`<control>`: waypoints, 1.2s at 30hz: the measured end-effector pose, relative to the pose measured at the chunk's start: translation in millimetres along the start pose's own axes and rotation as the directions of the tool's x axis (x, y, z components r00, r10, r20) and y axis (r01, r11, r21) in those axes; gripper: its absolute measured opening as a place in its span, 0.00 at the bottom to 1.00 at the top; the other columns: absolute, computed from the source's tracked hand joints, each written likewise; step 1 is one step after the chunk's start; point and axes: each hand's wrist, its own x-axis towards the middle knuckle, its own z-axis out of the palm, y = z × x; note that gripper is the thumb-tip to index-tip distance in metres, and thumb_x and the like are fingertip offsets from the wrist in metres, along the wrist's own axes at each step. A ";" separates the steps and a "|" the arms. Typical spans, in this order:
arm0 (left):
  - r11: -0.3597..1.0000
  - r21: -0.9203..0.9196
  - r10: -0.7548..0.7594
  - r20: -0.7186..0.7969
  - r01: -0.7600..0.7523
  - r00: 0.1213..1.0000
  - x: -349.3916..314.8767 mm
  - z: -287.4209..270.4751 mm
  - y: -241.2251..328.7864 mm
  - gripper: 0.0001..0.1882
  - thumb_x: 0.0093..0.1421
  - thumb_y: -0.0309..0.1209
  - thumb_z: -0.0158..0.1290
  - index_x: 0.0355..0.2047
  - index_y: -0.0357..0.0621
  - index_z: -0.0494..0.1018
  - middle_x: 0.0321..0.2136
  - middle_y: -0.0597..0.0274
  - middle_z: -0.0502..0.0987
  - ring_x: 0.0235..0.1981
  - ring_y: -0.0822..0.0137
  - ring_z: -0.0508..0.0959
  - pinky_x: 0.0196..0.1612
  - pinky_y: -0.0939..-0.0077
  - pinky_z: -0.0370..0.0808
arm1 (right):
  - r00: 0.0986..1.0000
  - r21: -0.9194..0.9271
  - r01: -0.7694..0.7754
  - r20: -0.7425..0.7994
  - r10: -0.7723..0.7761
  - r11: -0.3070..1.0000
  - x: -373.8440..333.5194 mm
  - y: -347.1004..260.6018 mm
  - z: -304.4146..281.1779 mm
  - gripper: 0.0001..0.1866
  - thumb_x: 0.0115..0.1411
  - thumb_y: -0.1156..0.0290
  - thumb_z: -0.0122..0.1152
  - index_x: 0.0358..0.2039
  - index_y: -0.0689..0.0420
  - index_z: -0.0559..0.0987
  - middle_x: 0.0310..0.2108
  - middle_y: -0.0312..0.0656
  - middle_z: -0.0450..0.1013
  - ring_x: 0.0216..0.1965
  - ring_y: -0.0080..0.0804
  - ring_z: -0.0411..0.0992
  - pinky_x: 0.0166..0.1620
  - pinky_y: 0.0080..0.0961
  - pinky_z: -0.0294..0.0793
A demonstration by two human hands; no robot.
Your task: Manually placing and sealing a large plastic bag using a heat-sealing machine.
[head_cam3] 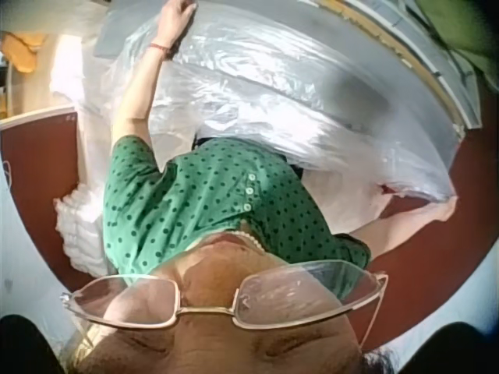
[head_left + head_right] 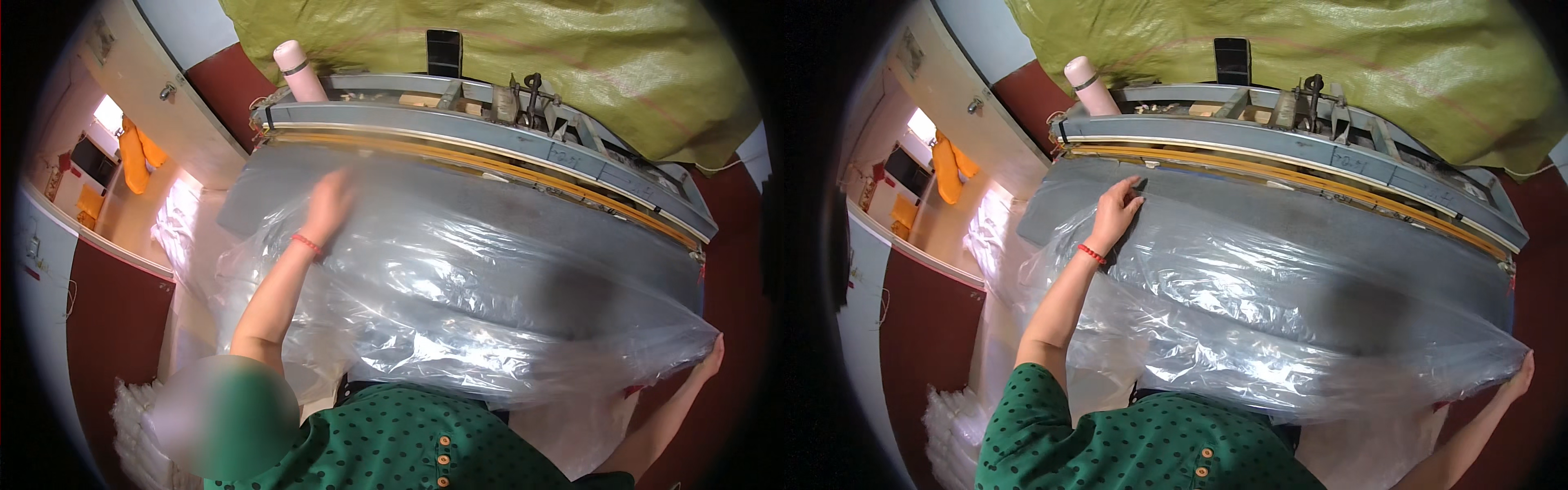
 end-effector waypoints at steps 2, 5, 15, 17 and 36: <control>0.994 -0.091 -0.061 0.018 0.062 0.998 3.1 -0.2 -1.0 0.09 0.47 0.25 0.56 0.30 0.36 0.72 0.24 0.53 0.73 0.25 0.58 0.73 0.31 0.70 0.70 | 1.000 0.032 0.000 0.003 0.000 0.999 -2.8 -16.9 -22.7 0.17 0.52 0.64 0.60 0.39 0.60 0.75 0.39 0.38 0.71 0.42 0.25 0.66 0.47 0.23 0.64; 0.995 -0.081 -0.055 0.111 0.064 0.992 6.2 -4.4 -1.6 0.10 0.46 0.24 0.56 0.30 0.35 0.71 0.24 0.54 0.72 0.24 0.59 0.73 0.30 0.71 0.69 | 0.998 -0.065 0.062 -0.006 -0.062 0.996 -5.5 -29.4 -31.4 0.17 0.52 0.64 0.61 0.39 0.60 0.75 0.39 0.39 0.71 0.41 0.26 0.67 0.47 0.23 0.65; 0.757 -0.565 -0.511 -0.200 0.327 0.836 33.9 1.2 -59.4 0.07 0.57 0.33 0.43 0.28 0.44 0.66 0.19 0.71 0.63 0.19 0.79 0.62 0.21 0.84 0.61 | 0.909 -0.810 0.332 0.137 -0.394 0.483 -15.7 -18.8 136.5 0.14 0.54 0.61 0.49 0.30 0.58 0.77 0.26 0.49 0.73 0.27 0.42 0.71 0.34 0.35 0.69; 0.791 -0.421 -0.568 -0.234 0.444 0.789 46.0 14.4 -100.2 0.09 0.57 0.34 0.43 0.23 0.43 0.65 0.15 0.71 0.63 0.16 0.80 0.61 0.17 0.84 0.59 | 0.826 -0.637 0.465 0.061 -0.561 0.615 -37.6 14.6 186.5 0.13 0.54 0.61 0.52 0.27 0.60 0.73 0.28 0.46 0.70 0.35 0.38 0.69 0.39 0.31 0.67; 0.691 -0.609 -0.643 -0.273 0.388 0.716 77.6 27.3 -163.7 0.16 0.56 0.31 0.46 0.12 0.50 0.59 0.11 0.77 0.59 0.10 0.81 0.57 0.13 0.85 0.53 | 0.962 -0.304 0.119 -0.200 -0.186 0.945 -46.6 22.9 282.2 0.07 0.54 0.72 0.51 0.32 0.61 0.69 0.25 0.43 0.70 0.22 0.29 0.69 0.26 0.26 0.70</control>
